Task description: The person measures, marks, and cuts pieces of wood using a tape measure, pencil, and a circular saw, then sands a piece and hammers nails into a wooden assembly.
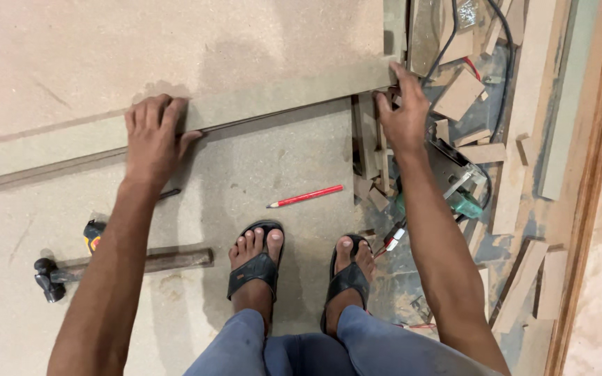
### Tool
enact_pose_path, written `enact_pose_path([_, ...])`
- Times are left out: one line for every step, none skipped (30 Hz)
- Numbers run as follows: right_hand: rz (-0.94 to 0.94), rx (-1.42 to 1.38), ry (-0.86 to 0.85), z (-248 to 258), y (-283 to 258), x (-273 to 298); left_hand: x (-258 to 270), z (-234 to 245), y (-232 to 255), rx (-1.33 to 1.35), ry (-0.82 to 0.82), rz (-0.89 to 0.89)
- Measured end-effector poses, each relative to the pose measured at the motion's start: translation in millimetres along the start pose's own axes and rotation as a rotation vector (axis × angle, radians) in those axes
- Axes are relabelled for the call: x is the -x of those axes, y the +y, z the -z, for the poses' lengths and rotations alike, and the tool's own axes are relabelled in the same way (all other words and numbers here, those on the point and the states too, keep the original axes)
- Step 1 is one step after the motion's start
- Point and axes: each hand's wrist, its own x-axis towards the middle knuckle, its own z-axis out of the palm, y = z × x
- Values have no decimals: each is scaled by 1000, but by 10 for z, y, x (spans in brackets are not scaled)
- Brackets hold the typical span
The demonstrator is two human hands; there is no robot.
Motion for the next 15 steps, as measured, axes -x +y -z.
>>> enact_pose_path([23,-17,19,-33,-11,-12,15,24,-27,-9,-5,8])
enact_pose_path([43,-34,36,-54,-20,-2,43,39,-35,-16,-14,16])
enact_pose_path([48,-41,32,-61,-26,7,71,55,-40,-15,-11,11])
enact_pose_path([56,-50,28,-71,-34,-3,95,83,-52,-14,-5,9])
enact_pose_path([64,-58,24,-79,-46,-11,108,106,-60,-14,1,7])
enact_pose_path([68,-51,14,-78,-59,-10,120,123,-62,1,0,6])
enact_pose_path([73,-44,3,-67,-68,-13,130,141,-64,17,0,4])
enact_pose_path([79,-35,-3,-54,-74,-26,113,144,-62,34,5,0])
enact_pose_path([74,-23,17,-53,-89,-20,105,146,-55,25,5,3])
enact_pose_path([70,-11,34,-53,-104,-4,111,149,-44,17,5,9])
enact_pose_path([67,0,52,-56,-111,6,115,149,-38,10,6,14])
enact_pose_path([64,7,52,-69,-111,15,127,147,-34,8,6,21])
enact_pose_path([61,15,52,-85,-104,25,129,139,-29,6,7,28])
enact_pose_path([59,20,52,-105,-87,31,129,141,-31,2,7,36])
enact_pose_path([62,37,48,-117,-59,42,127,144,-31,20,5,41])
